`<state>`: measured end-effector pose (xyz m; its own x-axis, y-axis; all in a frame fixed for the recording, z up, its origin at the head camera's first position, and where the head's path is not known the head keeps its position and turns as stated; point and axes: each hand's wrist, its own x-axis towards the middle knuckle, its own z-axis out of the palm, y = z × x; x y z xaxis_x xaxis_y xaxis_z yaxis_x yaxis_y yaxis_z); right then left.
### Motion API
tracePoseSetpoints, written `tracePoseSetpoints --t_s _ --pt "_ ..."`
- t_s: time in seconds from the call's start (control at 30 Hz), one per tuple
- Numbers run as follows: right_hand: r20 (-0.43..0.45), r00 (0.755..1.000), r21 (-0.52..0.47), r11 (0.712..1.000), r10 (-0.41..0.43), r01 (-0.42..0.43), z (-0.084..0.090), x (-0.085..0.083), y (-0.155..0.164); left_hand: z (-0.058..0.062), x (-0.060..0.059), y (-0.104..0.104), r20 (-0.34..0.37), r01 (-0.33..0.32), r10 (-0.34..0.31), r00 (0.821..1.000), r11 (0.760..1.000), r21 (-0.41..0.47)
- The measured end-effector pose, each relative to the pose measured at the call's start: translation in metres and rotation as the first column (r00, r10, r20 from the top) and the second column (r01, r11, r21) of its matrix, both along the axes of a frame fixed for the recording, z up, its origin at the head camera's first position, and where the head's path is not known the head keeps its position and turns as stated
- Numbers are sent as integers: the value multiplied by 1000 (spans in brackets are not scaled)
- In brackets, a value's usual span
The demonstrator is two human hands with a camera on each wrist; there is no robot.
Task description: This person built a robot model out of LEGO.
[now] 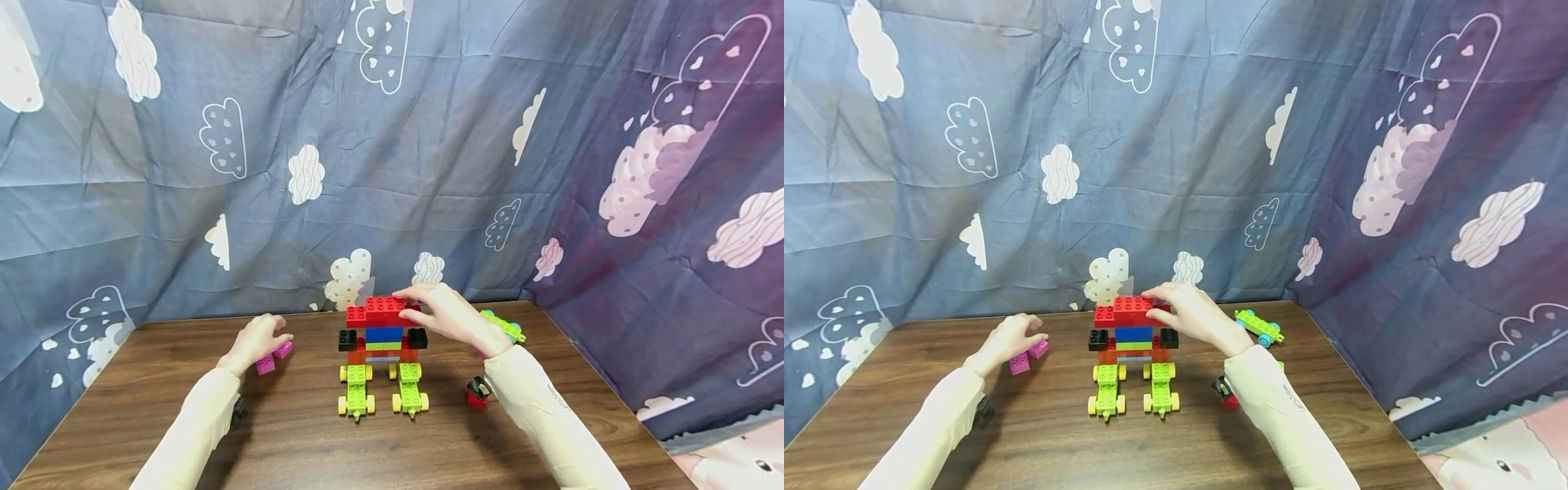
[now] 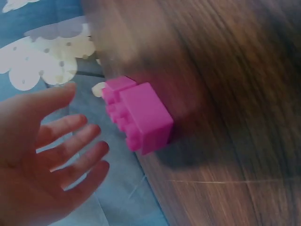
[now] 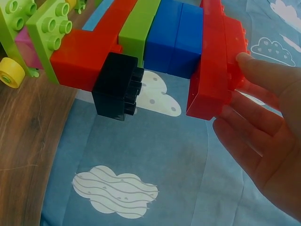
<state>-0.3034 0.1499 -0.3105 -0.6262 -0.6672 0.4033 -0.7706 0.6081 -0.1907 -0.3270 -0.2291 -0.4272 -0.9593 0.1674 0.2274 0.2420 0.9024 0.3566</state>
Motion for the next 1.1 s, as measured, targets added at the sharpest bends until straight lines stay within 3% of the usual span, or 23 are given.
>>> tracePoseSetpoints --t_s 0.17,0.3,0.63,0.87,1.1 --pt "4 1000 10 1000 0 0 0 1 0 -5 2 -2 2 -24 24 1000 996 -82" --pt "9 1000 18 1000 -3 3 0 0 -1 -9 3 1 7 -29 29 1000 996 -79" --pt "9 1000 24 1000 -15 15 -1 0 0 -14 -1 16 -23 29 -30 999 997 -75" --pt "2 1000 27 1000 -15 15 0 1 0 -10 0 12 14 -4 6 1000 994 -111" --pt "-1 1000 29 999 -17 17 2 1 0 -14 0 10 5 21 -20 1000 991 -134"
